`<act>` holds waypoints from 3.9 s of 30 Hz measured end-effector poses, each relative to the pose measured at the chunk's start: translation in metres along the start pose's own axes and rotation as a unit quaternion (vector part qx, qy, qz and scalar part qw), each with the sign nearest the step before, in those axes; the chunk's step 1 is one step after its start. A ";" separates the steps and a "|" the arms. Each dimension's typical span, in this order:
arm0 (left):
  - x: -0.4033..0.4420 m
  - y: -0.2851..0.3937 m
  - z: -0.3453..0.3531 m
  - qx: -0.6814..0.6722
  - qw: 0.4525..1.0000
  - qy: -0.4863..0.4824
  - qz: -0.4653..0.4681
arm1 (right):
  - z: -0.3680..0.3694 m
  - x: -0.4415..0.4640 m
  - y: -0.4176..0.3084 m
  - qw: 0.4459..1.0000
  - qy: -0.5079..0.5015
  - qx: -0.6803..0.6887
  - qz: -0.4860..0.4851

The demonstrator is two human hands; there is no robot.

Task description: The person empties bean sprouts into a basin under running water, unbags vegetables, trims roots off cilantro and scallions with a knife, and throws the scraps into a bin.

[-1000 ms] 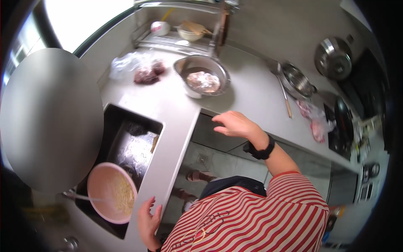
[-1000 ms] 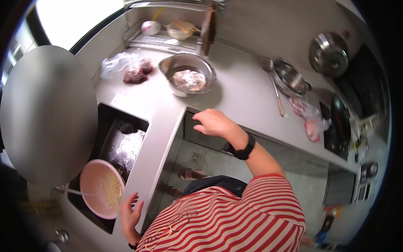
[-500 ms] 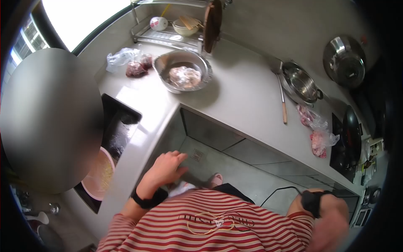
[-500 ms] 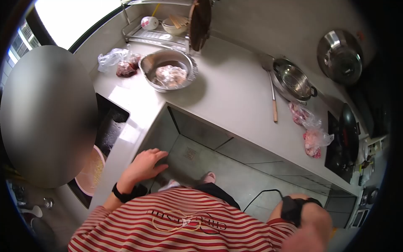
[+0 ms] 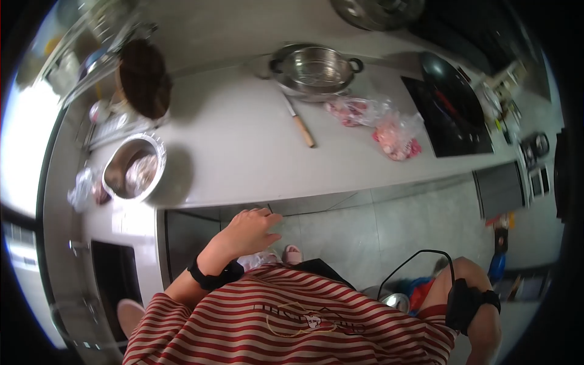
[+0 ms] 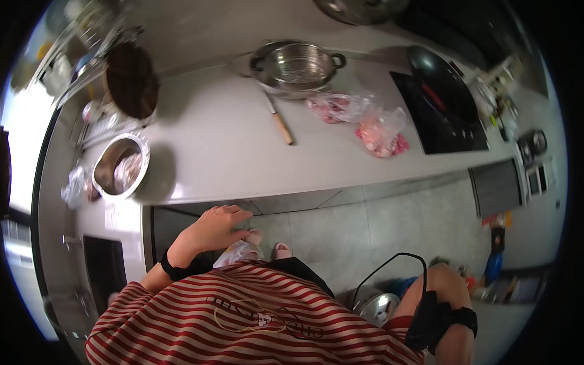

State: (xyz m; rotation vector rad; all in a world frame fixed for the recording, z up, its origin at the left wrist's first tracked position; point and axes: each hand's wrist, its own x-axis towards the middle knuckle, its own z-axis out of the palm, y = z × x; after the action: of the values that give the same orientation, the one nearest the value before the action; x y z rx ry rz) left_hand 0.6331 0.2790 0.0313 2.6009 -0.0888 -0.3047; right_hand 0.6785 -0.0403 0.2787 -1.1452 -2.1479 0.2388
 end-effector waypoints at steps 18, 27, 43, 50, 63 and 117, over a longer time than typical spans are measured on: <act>0.172 0.047 0.028 0.031 0.922 -0.201 0.331 | 0.054 0.027 -0.062 0.917 0.199 -0.147 0.312; 0.228 0.172 0.096 0.005 0.885 -0.166 0.436 | 0.030 -0.070 -0.120 0.913 0.157 -0.193 0.325; 0.314 0.316 0.159 0.037 0.892 -0.273 0.358 | 0.083 -0.331 -0.249 0.549 0.519 -0.335 0.563; 0.419 0.407 0.201 0.051 0.842 -0.292 0.450 | 0.131 -0.467 -0.243 0.052 0.692 -0.285 0.661; 0.522 0.601 0.415 0.076 0.750 -0.496 0.430 | 0.257 -0.657 -0.228 -0.063 0.655 -0.011 0.753; 0.861 1.149 1.093 0.377 0.483 -0.365 0.701 | 0.149 -1.133 -0.155 -0.381 0.779 0.148 0.475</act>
State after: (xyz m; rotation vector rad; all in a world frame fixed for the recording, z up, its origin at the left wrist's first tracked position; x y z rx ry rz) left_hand 1.2112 -1.3514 -0.4835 1.7567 -2.9146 -0.7456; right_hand 0.9102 -1.0046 -0.3093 1.2420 -4.0578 0.4758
